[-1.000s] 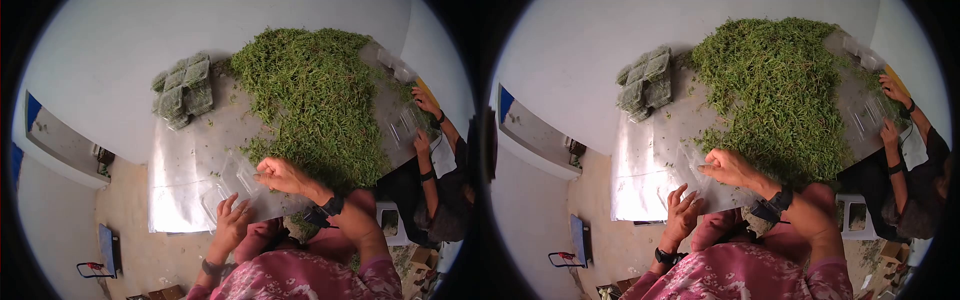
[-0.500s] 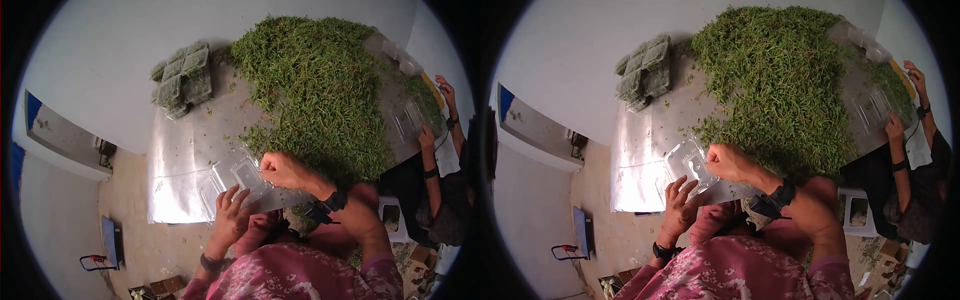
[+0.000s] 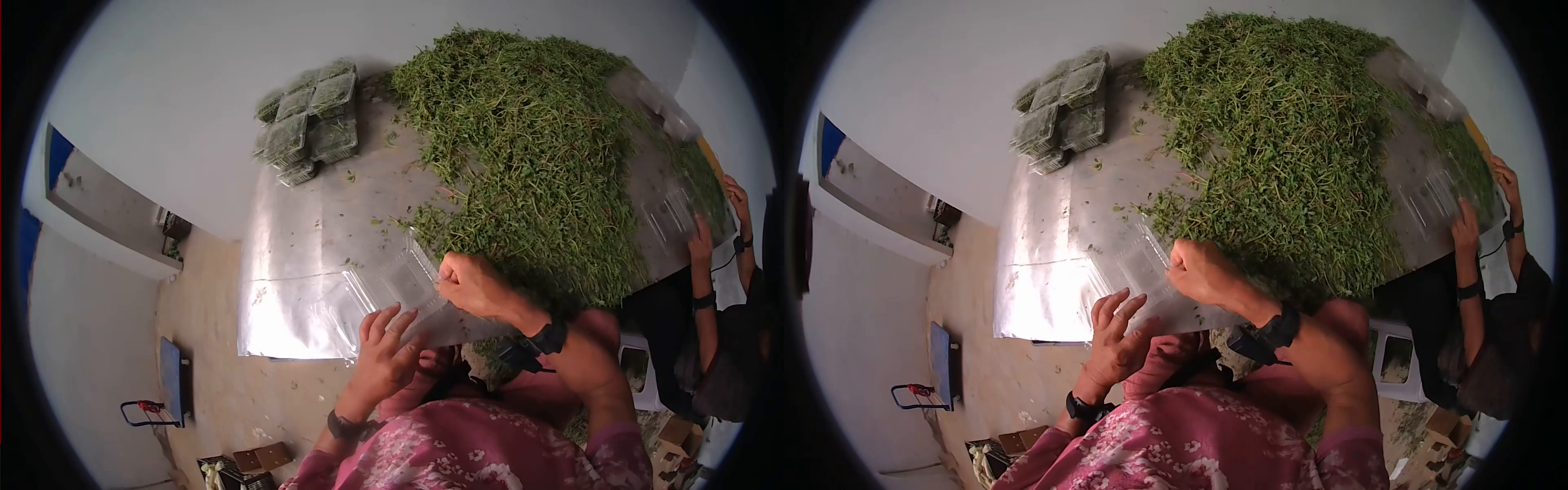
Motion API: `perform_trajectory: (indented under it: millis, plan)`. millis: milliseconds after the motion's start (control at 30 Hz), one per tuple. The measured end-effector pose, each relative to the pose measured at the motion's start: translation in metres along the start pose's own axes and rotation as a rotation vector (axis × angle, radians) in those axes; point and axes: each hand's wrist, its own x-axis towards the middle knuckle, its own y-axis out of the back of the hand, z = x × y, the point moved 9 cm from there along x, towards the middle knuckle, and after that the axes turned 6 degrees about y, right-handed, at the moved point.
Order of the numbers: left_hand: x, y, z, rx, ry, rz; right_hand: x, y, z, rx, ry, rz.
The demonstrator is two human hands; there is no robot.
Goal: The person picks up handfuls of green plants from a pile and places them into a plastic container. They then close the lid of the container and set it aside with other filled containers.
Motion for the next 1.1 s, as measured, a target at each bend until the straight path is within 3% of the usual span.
perform_trajectory:
  millis: [167, 200, 333, 433, 567, 600, 700, 833, 1100]
  plan:
    - [-0.023, 0.024, -0.012, -0.034, 0.051, 0.268, 0.010, 0.025, 0.013, 0.077, -0.055, 0.099]
    - [-0.021, 0.032, -0.011, -0.031, 0.062, 0.283, 0.010, 0.029, 0.014, 0.190, -0.145, 0.102]
    - [-0.027, 0.007, -0.030, -0.155, 0.128, 0.073, 0.013, 0.036, 0.012, 0.410, -0.135, 0.147]
    - [-0.028, -0.010, -0.047, -0.372, 0.341, 0.001, 0.014, 0.028, 0.015, 0.601, -0.169, 0.094]
    - [-0.021, -0.015, -0.075, -0.757, 0.613, 0.087, 0.014, 0.021, 0.013, 0.556, -0.155, 0.067]
    - [-0.023, -0.023, -0.084, -0.805, 0.680, 0.011, 0.014, 0.019, 0.012, 0.541, -0.154, 0.055]
    - [-0.010, -0.009, -0.084, -0.903, 0.513, 0.256, 0.014, 0.007, 0.014, 0.469, -0.128, -0.007]
    - [-0.009, -0.027, -0.087, -1.257, 0.596, 0.277, 0.012, -0.002, 0.008, 0.352, -0.082, -0.064]
    - [-0.034, -0.053, -0.111, -1.149, 0.833, 0.327, 0.005, -0.020, -0.017, 0.243, 0.039, -0.204]
